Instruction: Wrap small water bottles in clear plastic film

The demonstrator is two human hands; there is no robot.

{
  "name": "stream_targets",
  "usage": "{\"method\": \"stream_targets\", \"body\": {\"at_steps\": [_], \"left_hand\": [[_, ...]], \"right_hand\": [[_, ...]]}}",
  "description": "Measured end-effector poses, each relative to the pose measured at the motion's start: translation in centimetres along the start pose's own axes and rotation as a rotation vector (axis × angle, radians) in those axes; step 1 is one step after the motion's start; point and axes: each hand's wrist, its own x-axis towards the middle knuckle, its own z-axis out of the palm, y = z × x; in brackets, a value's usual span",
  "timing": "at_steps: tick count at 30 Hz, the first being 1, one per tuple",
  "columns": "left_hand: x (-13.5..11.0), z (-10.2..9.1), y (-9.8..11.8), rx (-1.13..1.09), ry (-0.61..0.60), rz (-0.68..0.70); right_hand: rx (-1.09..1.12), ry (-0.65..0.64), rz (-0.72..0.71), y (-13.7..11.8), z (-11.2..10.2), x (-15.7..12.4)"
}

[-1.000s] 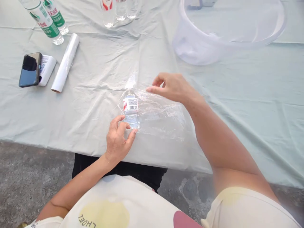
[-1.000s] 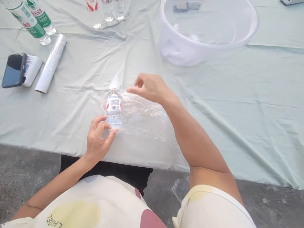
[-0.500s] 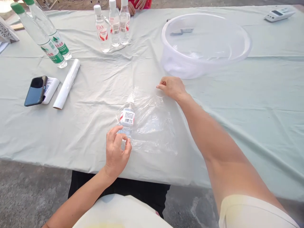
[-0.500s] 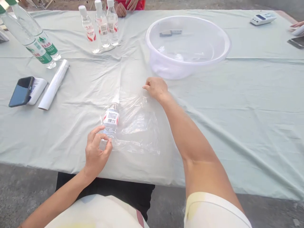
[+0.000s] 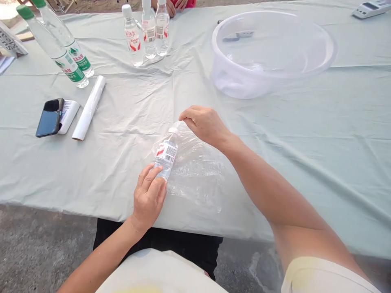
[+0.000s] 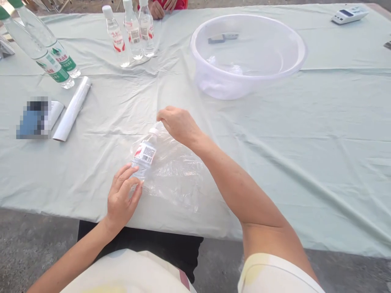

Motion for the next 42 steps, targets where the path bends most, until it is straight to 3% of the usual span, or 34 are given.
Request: {"method": "stream_targets", "body": {"at_steps": [7,12,14,18,20,25,28,31,36,40,42], "left_hand": [[-0.4,1.4,1.2,0.142,-0.004,0.182],[-0.2,2.3,2.1,0.188,-0.032,0.322],[-0.2,2.6,2.2,0.188,-0.018,0.348],[-0.2,2.8,2.2,0.186,-0.046,0.375],[-0.1,2.8,2.4,0.191,-0.07,0.39],[0.3,3.2,3.9,0.132,-0.164,0.443],[0.7,3.9,5.6,0.05,-0.288,0.491],[1.1,4.9,7.5,0.023,-0.428,0.513],[1.1,6.3,9.9,-0.078,-0.558,0.537],[1.0,4.6,10.2,-0.464,-0.672,0.678],[1.4,3.1,9.3,-0.669,-0.667,0.58]], "right_hand": [[0.267,0.141,0.196,0.1,-0.6,-4.0],[0.45,-0.179,0.461,0.2,1.0,-4.1],[0.473,-0.228,0.494,0.5,1.4,-4.1],[0.481,-0.233,0.505,1.7,0.5,-4.0],[0.461,-0.177,0.511,3.1,-0.4,-3.7],[0.341,0.19,0.537,6.2,-2.1,-3.6],[0.339,0.345,0.443,5.1,-2.9,-4.9],[0.411,0.284,0.334,2.1,-3.2,-6.8],[0.464,-0.132,0.159,-1.1,-2.2,-9.0],[0.371,-0.044,0.26,-0.2,-1.7,-10.8],[0.404,0.022,0.333,0.8,-1.8,-12.1]]}}
